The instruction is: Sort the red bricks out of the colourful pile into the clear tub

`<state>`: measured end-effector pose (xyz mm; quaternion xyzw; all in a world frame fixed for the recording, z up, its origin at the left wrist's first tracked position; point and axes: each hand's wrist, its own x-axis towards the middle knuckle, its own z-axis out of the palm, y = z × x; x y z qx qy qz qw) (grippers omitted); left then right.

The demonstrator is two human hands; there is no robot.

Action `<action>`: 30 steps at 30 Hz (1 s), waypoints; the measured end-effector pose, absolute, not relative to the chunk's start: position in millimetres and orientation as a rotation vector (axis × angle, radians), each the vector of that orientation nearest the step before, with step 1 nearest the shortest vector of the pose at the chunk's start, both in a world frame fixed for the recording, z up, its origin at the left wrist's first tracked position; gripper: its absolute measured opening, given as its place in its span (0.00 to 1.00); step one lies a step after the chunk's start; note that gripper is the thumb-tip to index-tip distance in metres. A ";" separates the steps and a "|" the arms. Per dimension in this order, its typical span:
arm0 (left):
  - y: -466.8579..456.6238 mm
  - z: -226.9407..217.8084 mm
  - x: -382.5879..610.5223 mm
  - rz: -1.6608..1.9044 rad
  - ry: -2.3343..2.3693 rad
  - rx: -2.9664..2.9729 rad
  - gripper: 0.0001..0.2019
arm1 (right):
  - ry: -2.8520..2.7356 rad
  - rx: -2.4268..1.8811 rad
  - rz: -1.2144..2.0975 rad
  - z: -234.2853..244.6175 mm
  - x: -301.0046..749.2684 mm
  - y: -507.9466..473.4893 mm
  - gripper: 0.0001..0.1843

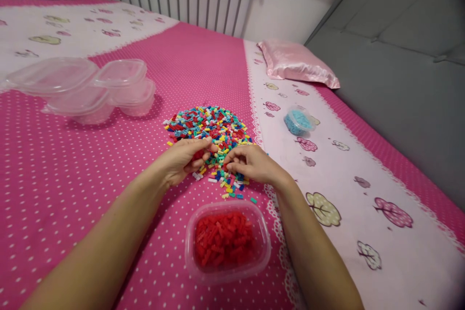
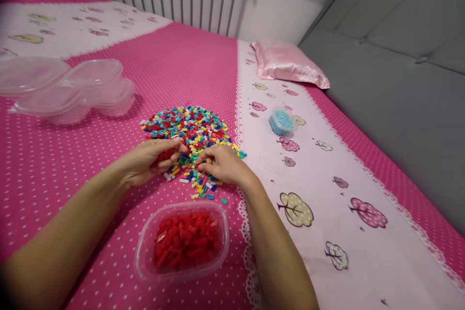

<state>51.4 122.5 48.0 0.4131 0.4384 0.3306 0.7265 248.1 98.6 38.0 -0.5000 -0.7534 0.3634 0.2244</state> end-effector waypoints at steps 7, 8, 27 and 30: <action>120.1 52.9 55.1 0.689 0.999 0.840 0.17 | -1.863 -1.218 0.996 45.0 246.3 96.9 0.08; 119.2 53.7 56.5 0.666 1.008 0.826 0.17 | -1.846 -1.197 0.960 46.1 245.0 96.0 0.09; 124.6 62.8 49.0 0.739 0.954 0.660 0.23 | -1.880 -1.310 0.650 40.3 238.1 97.5 0.08; 128.0 62.2 45.8 0.790 0.943 0.632 0.23 | -2.117 -1.305 0.623 36.8 236.1 98.5 0.08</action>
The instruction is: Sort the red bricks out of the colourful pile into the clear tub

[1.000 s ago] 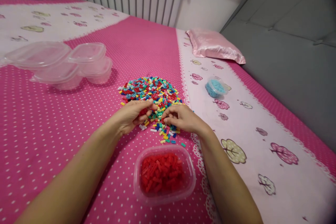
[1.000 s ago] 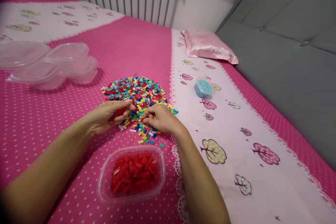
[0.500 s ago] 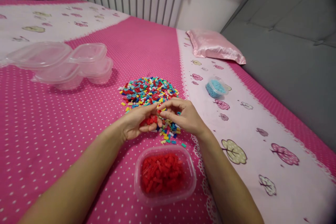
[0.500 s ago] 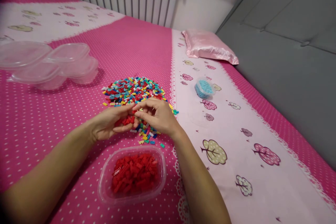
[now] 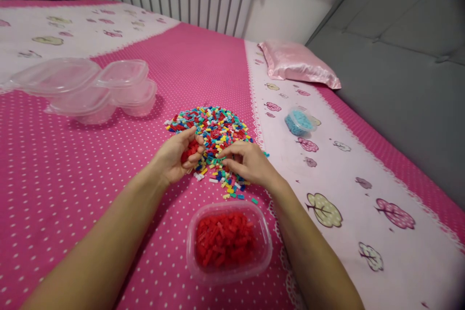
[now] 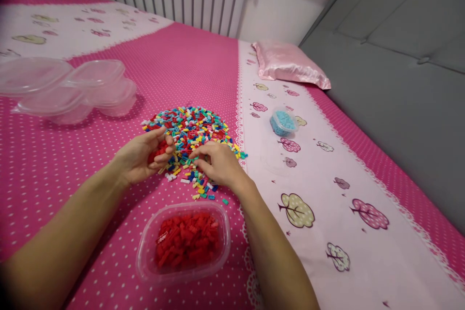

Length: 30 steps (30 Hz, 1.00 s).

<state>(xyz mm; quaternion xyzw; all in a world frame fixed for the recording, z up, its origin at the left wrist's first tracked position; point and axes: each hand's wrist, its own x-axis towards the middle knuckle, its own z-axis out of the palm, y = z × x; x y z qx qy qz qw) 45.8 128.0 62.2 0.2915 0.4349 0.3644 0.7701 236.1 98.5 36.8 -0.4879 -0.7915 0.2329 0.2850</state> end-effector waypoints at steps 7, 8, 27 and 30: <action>127.5 61.0 47.1 0.795 0.929 0.635 0.23 | -2.255 -1.345 0.605 28.2 230.9 99.5 0.07; 127.3 61.1 47.2 0.792 0.930 0.632 0.23 | -2.257 -1.346 0.608 27.3 230.6 99.5 0.07; 124.1 60.9 50.9 0.697 0.919 0.699 0.23 | -1.738 -1.235 0.722 40.4 232.9 95.5 0.09; 122.0 58.8 53.3 0.639 0.879 0.723 0.24 | -1.712 -1.189 0.685 40.4 231.3 94.7 0.09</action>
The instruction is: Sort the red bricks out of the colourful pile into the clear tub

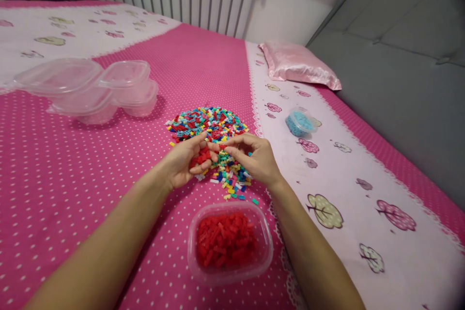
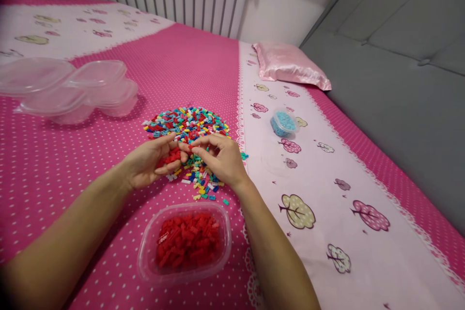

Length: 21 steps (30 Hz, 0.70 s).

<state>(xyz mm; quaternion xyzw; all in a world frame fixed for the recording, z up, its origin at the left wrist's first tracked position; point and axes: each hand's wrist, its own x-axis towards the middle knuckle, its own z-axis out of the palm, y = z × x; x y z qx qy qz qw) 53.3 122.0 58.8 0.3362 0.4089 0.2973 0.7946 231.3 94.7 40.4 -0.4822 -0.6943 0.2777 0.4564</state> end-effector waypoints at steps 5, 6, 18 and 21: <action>118.4 58.8 56.4 0.556 0.849 0.694 0.21 | -1.746 -1.169 0.668 40.8 228.8 94.1 0.07; 118.2 59.1 56.4 0.539 0.838 0.678 0.21 | -1.753 -1.163 0.668 40.6 228.4 94.1 0.07; 122.1 63.4 50.6 0.690 0.918 0.714 0.19 | -1.320 -1.212 0.448 31.8 237.9 105.8 0.13; 123.2 65.3 49.8 0.832 1.077 0.861 0.17 | -1.203 -1.332 0.217 24.7 247.4 107.9 0.14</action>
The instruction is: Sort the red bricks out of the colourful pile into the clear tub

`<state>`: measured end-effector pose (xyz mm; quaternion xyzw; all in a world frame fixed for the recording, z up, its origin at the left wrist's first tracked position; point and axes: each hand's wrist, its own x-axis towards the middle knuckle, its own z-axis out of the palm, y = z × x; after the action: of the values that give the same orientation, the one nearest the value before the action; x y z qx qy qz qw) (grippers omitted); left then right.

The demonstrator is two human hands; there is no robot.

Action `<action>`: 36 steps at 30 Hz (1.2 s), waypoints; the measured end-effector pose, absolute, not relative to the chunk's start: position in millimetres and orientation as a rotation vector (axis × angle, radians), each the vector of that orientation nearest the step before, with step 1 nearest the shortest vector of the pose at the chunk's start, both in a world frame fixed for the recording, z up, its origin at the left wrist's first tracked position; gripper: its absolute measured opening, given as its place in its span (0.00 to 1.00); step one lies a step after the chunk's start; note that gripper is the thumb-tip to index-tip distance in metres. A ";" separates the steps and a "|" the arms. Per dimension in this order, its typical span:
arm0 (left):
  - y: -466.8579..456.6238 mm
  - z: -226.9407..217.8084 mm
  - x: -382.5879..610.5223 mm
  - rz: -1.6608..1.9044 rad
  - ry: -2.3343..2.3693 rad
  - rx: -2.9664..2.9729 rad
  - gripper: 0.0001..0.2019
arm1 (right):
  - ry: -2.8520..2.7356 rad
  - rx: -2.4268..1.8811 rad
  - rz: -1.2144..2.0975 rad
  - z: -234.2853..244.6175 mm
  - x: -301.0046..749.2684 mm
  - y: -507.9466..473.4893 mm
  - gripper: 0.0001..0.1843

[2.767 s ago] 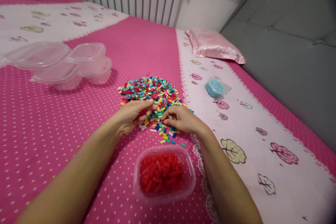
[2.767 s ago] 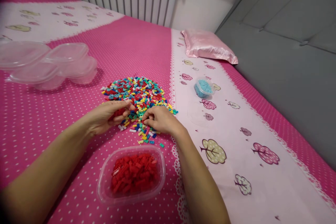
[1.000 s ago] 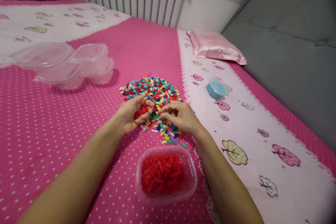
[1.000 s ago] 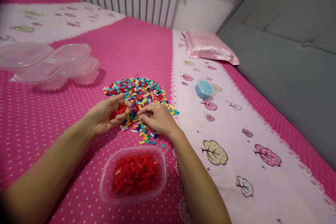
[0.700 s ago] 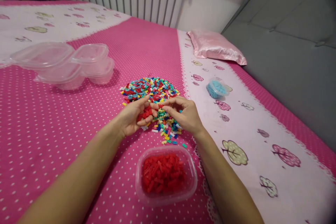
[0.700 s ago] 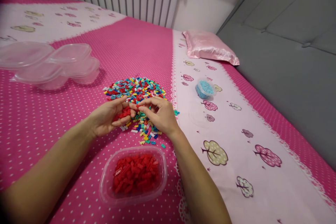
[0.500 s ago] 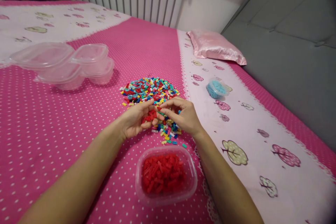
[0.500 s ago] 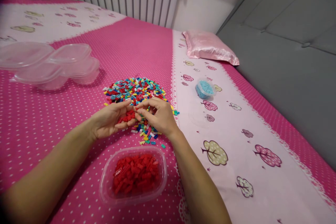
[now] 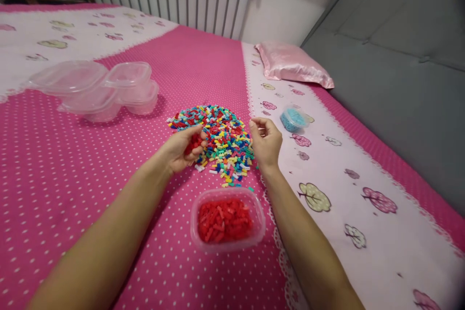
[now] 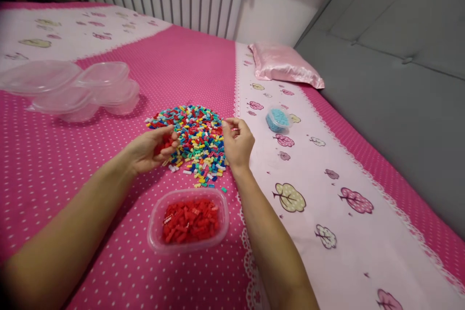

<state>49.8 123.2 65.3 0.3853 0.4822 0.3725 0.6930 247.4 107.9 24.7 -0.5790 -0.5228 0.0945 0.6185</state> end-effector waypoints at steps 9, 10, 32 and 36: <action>71.6 24.1 5.8 1.427 1.402 1.284 0.23 | -1.082 -1.677 -0.123 -13.2 278.1 46.8 0.17; 59.2 17.6 -1.8 1.436 1.423 1.340 0.24 | -1.071 -1.700 -0.096 -16.4 279.6 36.4 0.17; 1.2 -2.2 -24.2 1.375 1.559 1.470 0.24 | -1.263 -2.172 -0.072 -21.7 250.7 -70.2 0.26; -0.6 0.3 -25.2 1.292 1.558 1.349 0.14 | -1.242 -2.147 -0.061 -21.1 249.5 -71.5 0.26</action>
<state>-25.2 -0.6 0.3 0.5201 0.6006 0.4982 0.3473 249.5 -71.5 -21.1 -0.8185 -0.4736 -0.0233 0.3243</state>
